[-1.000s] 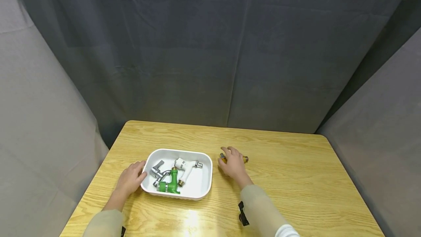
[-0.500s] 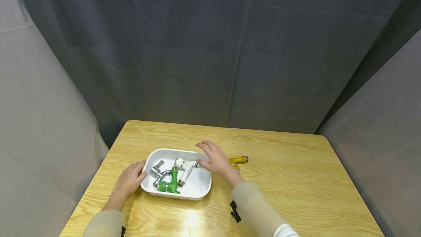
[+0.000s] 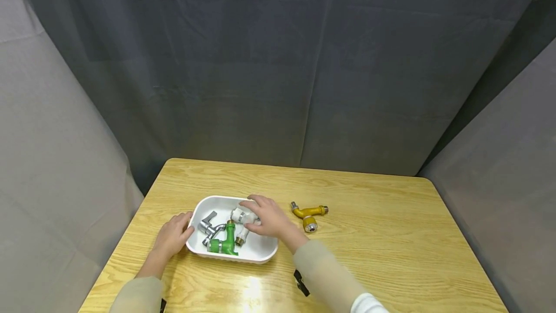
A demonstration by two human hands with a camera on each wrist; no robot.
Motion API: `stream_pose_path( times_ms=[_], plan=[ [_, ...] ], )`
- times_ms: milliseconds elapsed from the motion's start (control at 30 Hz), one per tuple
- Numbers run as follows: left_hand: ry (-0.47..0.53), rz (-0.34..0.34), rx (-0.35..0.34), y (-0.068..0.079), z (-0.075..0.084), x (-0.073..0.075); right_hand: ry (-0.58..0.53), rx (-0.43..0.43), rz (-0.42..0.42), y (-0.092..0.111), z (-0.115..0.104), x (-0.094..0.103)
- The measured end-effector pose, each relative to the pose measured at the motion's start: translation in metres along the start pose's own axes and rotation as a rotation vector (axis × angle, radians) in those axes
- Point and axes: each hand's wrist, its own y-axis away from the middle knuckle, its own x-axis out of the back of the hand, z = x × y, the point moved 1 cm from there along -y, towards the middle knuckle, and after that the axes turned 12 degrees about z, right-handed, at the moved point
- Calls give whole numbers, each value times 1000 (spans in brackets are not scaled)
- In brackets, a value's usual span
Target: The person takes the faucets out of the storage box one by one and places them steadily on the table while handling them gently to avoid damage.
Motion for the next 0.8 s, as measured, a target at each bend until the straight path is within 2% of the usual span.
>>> stream_pose_path(
  times_ms=[400, 800],
  plan=[
    [-10, 1, -3, -1, 1, 0, 100, -15, -114, 5, -4, -21],
    [-7, -1, 1, -2, -1, -2, 83, -116, -243, 8, -9, -31]
  ],
)
